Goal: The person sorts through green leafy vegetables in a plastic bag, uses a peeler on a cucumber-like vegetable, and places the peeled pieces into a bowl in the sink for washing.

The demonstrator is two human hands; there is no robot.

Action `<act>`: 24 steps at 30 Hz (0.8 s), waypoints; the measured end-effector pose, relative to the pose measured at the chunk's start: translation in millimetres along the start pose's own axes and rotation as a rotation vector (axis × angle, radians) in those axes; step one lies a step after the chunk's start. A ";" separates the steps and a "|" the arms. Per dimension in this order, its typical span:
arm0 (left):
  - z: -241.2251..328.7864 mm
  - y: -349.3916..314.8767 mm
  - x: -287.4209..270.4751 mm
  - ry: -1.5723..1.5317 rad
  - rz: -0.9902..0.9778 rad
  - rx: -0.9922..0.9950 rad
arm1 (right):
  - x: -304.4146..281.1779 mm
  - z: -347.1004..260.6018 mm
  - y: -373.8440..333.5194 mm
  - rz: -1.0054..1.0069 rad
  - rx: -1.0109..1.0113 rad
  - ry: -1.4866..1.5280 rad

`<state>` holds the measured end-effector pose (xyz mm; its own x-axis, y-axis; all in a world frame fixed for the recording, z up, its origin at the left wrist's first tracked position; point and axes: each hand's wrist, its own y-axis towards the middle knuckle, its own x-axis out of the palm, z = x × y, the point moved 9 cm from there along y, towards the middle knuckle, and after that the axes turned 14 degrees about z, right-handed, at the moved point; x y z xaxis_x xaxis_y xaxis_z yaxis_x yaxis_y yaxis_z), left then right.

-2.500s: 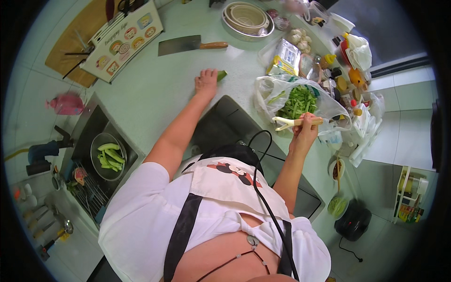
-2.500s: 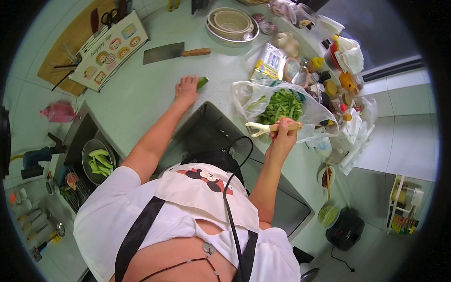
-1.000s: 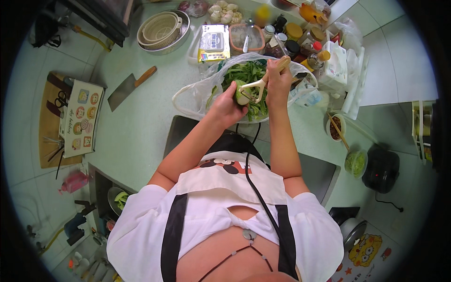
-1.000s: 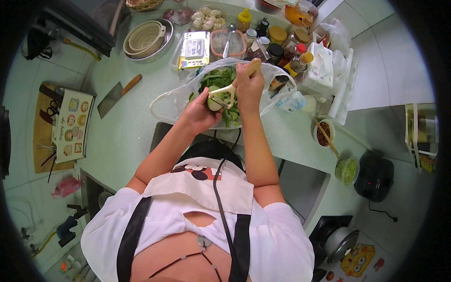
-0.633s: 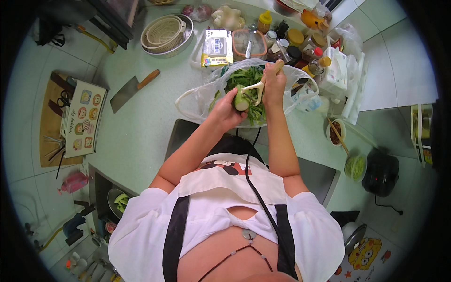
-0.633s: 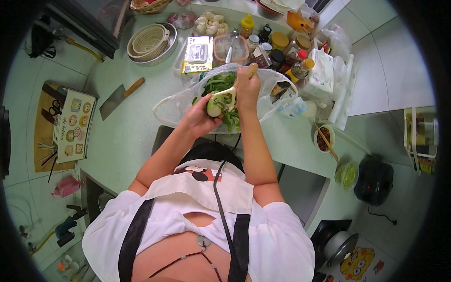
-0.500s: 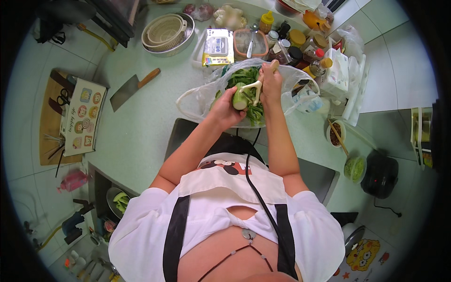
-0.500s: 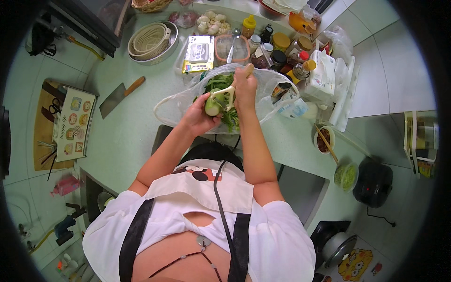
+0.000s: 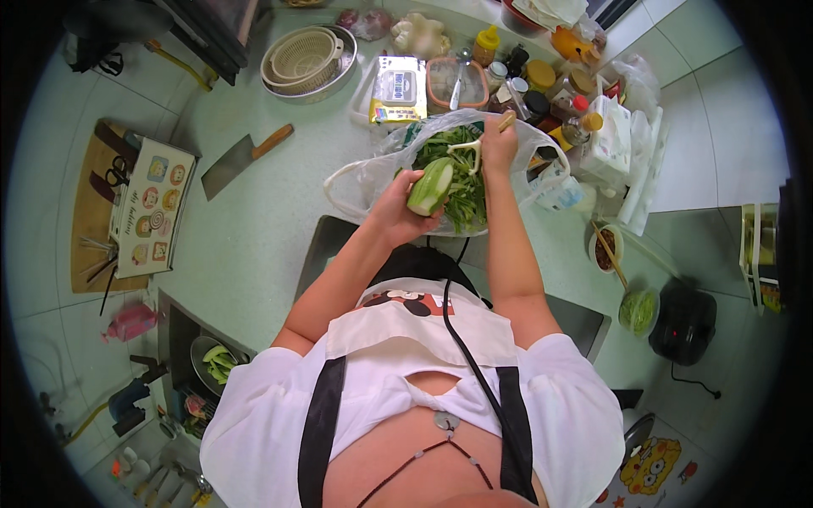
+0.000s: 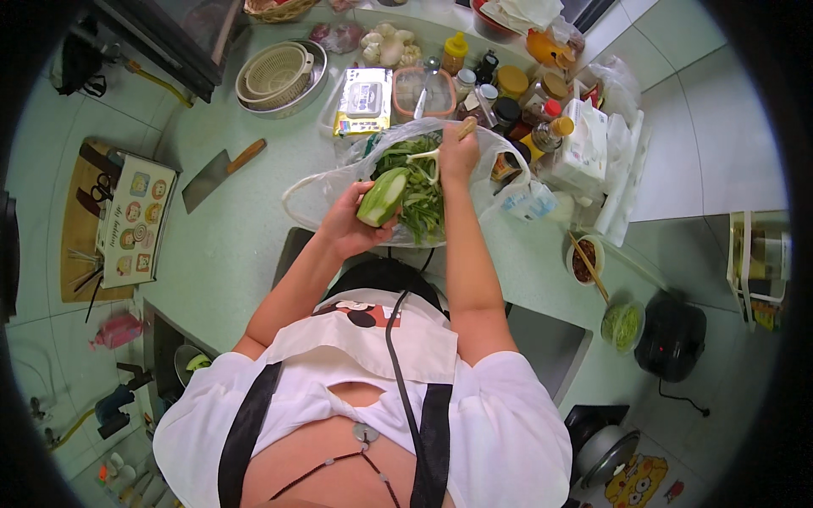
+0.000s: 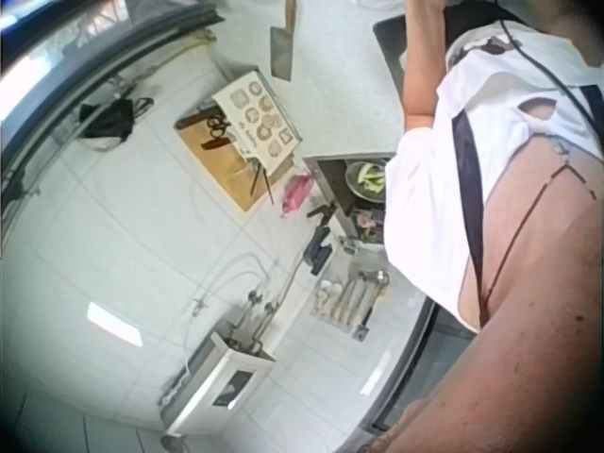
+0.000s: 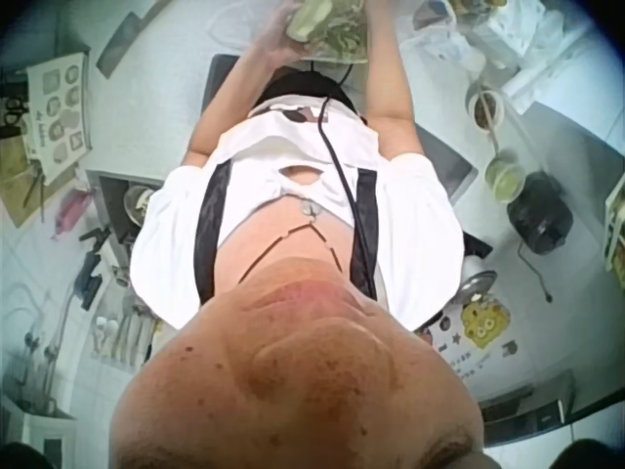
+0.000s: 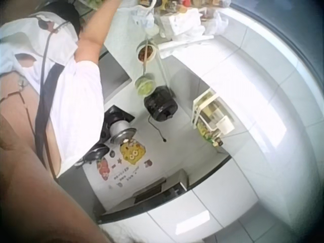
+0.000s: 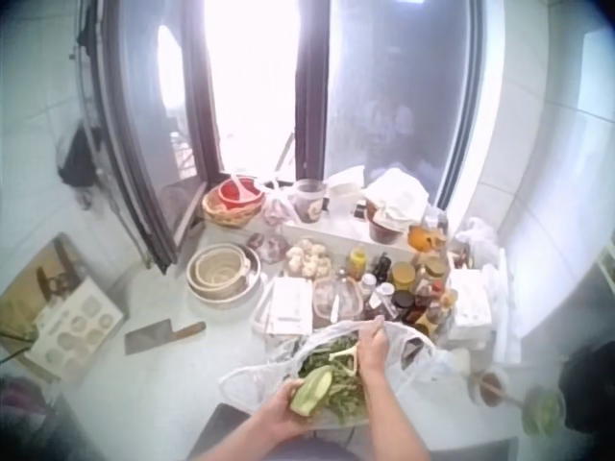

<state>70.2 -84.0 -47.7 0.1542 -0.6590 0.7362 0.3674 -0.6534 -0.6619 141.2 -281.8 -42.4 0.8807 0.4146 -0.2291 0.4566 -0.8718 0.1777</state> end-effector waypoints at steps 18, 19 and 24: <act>4.2 16.0 -9.3 -0.066 0.094 0.047 | -47.7 -83.1 -59.6 -0.172 0.181 0.530; 3.5 20.0 -11.9 -0.100 0.135 0.061 | -46.1 -87.2 -61.6 -0.168 0.148 0.520; 2.3 21.2 -9.3 -0.090 0.180 0.098 | -37.0 -102.5 -68.2 -0.185 -0.013 0.465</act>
<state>78.7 -90.9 -68.2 0.3053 -0.7228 0.6199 0.4133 -0.4859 -0.7701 90.4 -210.9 52.0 0.7464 0.6371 0.1925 0.6094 -0.7705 0.1872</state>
